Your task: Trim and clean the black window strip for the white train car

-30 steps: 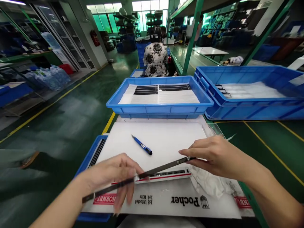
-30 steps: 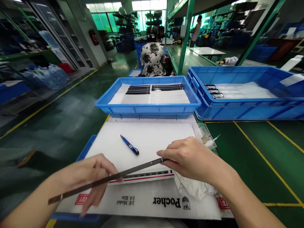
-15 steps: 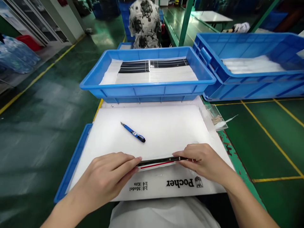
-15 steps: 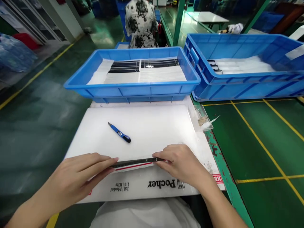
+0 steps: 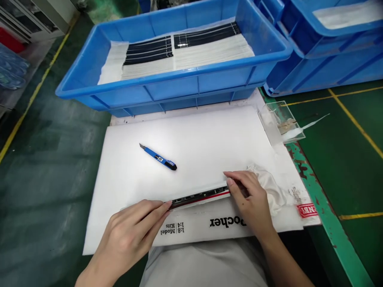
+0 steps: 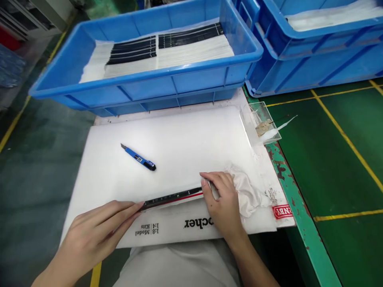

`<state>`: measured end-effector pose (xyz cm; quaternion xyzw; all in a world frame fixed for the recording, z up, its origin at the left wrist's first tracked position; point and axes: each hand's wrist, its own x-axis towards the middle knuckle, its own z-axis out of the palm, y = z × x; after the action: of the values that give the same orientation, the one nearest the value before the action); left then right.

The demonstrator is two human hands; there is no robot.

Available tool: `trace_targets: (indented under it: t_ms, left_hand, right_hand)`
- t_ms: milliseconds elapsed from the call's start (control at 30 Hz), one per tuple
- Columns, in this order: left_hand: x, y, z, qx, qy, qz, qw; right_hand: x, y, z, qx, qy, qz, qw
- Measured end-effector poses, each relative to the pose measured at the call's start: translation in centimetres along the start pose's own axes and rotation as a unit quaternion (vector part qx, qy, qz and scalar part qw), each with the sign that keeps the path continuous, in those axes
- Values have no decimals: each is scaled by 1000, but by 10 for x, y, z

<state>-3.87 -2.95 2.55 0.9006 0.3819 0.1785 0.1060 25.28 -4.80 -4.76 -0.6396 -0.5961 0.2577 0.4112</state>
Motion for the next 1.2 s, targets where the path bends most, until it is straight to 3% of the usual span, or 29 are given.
trace_targets:
  t_ms: [333, 600, 867, 1067, 1200]
  left_hand:
    - [9, -2, 1, 15, -44, 16, 999]
    - [9, 3, 4, 17, -37, 5, 999]
    - [3, 7, 19, 17, 26, -33, 999]
    - [-5, 22, 41, 14, 77, -79, 994]
    - [-6, 19, 53, 13, 83, -59, 995]
  right_hand:
    - [-1, 1, 0, -21, -25, -21, 999]
    - [-2, 3, -2, -26, -46, -23, 998]
    - [-3, 3, -4, -50, -58, -34, 996]
    - [-11, 2, -2, -92, -22, -42, 995]
    - [-19, -1, 0, -131, 20, -34, 991]
